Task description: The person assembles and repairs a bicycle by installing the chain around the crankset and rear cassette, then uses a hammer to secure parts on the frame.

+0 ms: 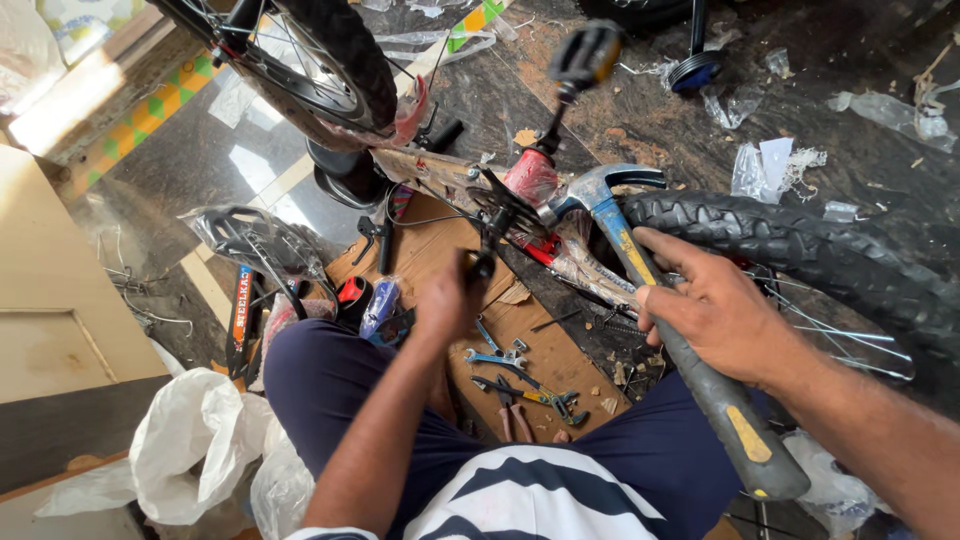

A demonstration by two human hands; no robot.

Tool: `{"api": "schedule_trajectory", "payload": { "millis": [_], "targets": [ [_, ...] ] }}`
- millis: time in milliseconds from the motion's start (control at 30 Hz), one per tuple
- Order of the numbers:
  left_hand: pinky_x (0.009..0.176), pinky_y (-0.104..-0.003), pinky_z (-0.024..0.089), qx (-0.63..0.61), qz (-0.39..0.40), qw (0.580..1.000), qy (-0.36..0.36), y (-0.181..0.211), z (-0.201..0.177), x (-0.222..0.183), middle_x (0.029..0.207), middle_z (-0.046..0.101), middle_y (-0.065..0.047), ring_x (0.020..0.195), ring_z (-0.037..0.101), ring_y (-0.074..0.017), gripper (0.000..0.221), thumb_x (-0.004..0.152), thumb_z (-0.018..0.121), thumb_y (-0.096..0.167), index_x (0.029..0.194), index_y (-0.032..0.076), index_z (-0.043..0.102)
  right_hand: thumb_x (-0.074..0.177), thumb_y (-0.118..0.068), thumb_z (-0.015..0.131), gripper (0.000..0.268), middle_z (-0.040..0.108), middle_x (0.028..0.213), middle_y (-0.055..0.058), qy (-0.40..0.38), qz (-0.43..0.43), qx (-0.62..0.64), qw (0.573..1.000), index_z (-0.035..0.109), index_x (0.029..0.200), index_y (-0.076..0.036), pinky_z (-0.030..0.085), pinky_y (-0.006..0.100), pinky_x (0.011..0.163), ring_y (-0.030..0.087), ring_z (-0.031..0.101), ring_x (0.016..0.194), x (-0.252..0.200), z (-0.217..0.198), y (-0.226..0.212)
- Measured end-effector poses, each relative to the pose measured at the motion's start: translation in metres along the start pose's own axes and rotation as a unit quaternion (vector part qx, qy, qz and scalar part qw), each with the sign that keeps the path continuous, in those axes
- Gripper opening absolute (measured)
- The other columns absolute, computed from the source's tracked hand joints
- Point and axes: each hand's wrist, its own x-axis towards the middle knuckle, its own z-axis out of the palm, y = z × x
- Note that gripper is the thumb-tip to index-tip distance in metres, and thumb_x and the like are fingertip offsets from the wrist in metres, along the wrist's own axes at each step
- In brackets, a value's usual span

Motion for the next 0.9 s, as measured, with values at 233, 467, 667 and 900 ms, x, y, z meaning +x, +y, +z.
{"api": "schedule_trajectory", "payload": {
  "millis": [233, 467, 667, 900],
  "targets": [
    [0.065, -0.048, 0.055, -0.086, 0.037, 0.990, -0.105, 0.077, -0.019, -0.042, 0.081, 0.072, -0.020, 0.073, 0.073, -0.0379, 0.045, 0.086, 0.076, 0.030, 0.116, 0.003, 0.056, 0.089, -0.021, 0.065, 0.075, 0.072, 0.071, 0.011, -0.005, 0.004, -0.011, 1.000, 0.037, 0.157, -0.013, 0.057, 0.031, 0.059, 0.017, 0.067, 0.059, 0.001, -0.001, 0.003],
    [0.066, -0.042, 0.059, -0.219, -0.003, 0.972, -0.082, 0.106, -0.110, -0.035, 0.086, 0.074, -0.013, 0.075, 0.073, -0.0240, 0.041, 0.082, 0.076, 0.030, 0.112, 0.004, 0.065, 0.089, -0.021, 0.065, 0.075, 0.070, 0.070, 0.010, -0.015, -0.006, 0.002, 1.000, 0.036, 0.157, -0.011, 0.056, 0.031, 0.058, 0.016, 0.065, 0.059, 0.004, -0.003, 0.006],
    [0.075, -0.049, 0.052, 0.063, 0.070, 0.991, 0.097, 0.041, -0.109, 0.007, 0.091, 0.074, -0.020, 0.084, 0.070, -0.0386, 0.038, 0.088, 0.080, 0.027, 0.114, 0.004, 0.064, 0.088, -0.022, 0.066, 0.075, 0.071, 0.070, 0.010, -0.010, 0.003, -0.010, 1.000, 0.038, 0.156, -0.011, 0.056, 0.031, 0.058, 0.017, 0.066, 0.059, 0.003, -0.003, 0.005],
    [0.069, -0.046, 0.057, -0.061, 0.054, 0.993, -0.079, 0.023, 0.001, -0.009, 0.088, 0.075, -0.017, 0.078, 0.074, -0.0357, 0.033, 0.087, 0.076, 0.026, 0.104, 0.003, 0.058, 0.085, -0.017, 0.064, 0.076, 0.071, 0.071, 0.011, -0.021, -0.015, 0.031, 0.999, 0.037, 0.156, -0.008, 0.055, 0.031, 0.058, 0.017, 0.066, 0.059, 0.005, -0.006, 0.011]
  ]
}}
